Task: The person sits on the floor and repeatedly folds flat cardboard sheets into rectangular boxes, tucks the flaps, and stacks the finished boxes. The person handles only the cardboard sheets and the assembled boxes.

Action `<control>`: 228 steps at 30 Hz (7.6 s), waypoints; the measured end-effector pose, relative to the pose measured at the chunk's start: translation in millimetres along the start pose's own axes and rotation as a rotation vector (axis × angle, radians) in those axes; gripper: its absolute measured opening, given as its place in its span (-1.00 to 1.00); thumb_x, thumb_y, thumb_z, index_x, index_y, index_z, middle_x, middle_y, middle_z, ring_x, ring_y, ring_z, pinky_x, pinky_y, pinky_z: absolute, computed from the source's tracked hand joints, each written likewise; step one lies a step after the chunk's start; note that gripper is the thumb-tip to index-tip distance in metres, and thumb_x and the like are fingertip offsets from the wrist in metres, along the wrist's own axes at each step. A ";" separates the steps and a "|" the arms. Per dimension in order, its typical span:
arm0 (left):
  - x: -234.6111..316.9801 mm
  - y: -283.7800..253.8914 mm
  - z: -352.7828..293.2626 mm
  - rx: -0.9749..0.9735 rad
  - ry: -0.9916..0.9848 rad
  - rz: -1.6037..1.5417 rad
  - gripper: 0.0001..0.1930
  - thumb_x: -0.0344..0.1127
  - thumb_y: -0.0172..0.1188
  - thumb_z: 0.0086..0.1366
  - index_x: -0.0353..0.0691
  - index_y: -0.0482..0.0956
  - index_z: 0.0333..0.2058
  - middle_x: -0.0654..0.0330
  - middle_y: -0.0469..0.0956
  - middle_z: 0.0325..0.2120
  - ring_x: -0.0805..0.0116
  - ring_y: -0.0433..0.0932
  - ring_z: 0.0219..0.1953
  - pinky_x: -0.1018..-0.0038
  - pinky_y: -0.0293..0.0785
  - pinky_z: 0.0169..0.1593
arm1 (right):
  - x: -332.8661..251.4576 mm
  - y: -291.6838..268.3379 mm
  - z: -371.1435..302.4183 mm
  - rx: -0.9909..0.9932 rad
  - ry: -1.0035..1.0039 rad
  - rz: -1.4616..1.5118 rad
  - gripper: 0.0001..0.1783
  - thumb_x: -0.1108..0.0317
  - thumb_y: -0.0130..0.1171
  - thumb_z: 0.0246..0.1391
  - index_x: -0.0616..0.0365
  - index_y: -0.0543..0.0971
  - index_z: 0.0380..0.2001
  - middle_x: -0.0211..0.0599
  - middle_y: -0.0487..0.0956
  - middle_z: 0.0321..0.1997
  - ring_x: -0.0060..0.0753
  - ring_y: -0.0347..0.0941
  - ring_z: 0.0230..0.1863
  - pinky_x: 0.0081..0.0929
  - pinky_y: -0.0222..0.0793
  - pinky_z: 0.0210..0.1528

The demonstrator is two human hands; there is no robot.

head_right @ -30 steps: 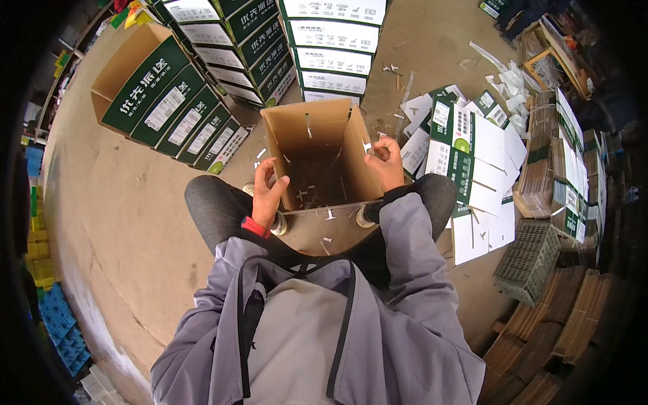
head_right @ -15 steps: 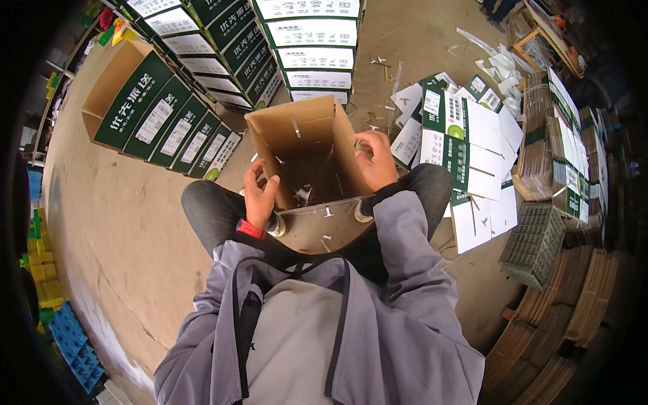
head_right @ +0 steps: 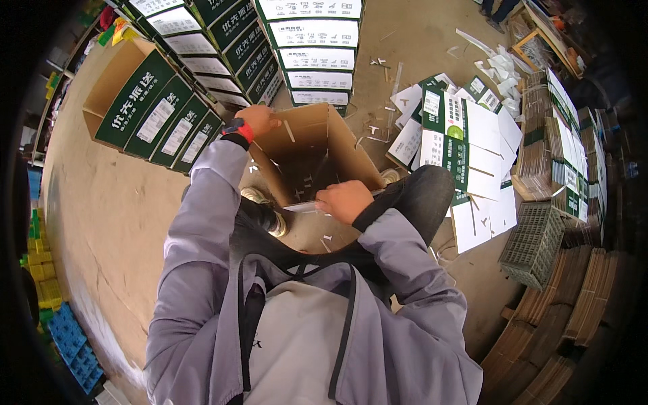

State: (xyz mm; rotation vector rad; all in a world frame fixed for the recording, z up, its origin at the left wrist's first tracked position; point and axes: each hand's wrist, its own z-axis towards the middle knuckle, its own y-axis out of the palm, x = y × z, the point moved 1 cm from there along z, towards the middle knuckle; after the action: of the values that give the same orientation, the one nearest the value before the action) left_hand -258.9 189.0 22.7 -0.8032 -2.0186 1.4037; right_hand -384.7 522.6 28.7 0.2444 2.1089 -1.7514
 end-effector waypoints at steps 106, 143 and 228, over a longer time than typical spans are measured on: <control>102.2 199.4 -3.7 0.547 -0.070 -0.305 -0.22 -0.40 0.04 0.39 -0.48 0.06 0.53 -0.24 0.03 0.57 -0.24 0.04 0.60 0.01 0.04 0.59 | 116.9 126.4 182.5 0.668 0.857 0.139 -0.15 0.39 0.22 0.22 0.14 0.20 0.55 0.22 0.32 0.53 0.27 0.33 0.46 0.13 0.28 0.45; -1.3 303.8 -75.8 0.173 -0.548 -1.792 -0.18 0.32 -0.07 0.58 -0.40 0.45 0.38 -0.03 0.54 0.32 0.09 0.51 0.33 0.26 0.36 0.36 | 151.0 227.3 33.6 0.556 1.206 1.849 -0.35 -0.22 0.08 0.47 0.13 0.60 0.23 -0.19 0.68 0.19 -0.10 0.56 0.25 -0.10 0.42 0.34; -464.6 -399.2 -355.7 0.853 -0.395 -0.624 -0.54 -0.09 0.25 0.56 -0.28 0.58 0.25 0.17 0.72 0.03 0.41 0.70 -0.01 0.42 0.65 0.02 | 176.9 -37.3 -30.8 0.372 0.669 -0.134 -0.77 0.21 0.29 0.25 0.12 0.69 -0.16 -0.06 0.72 -0.11 0.16 0.68 -0.12 0.07 0.59 -0.03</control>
State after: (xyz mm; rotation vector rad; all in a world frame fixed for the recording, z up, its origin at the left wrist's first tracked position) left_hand 245.4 -42.2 463.1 0.4583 -1.4465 1.8490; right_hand -565.2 525.4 -3.8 0.9228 2.2234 -2.3837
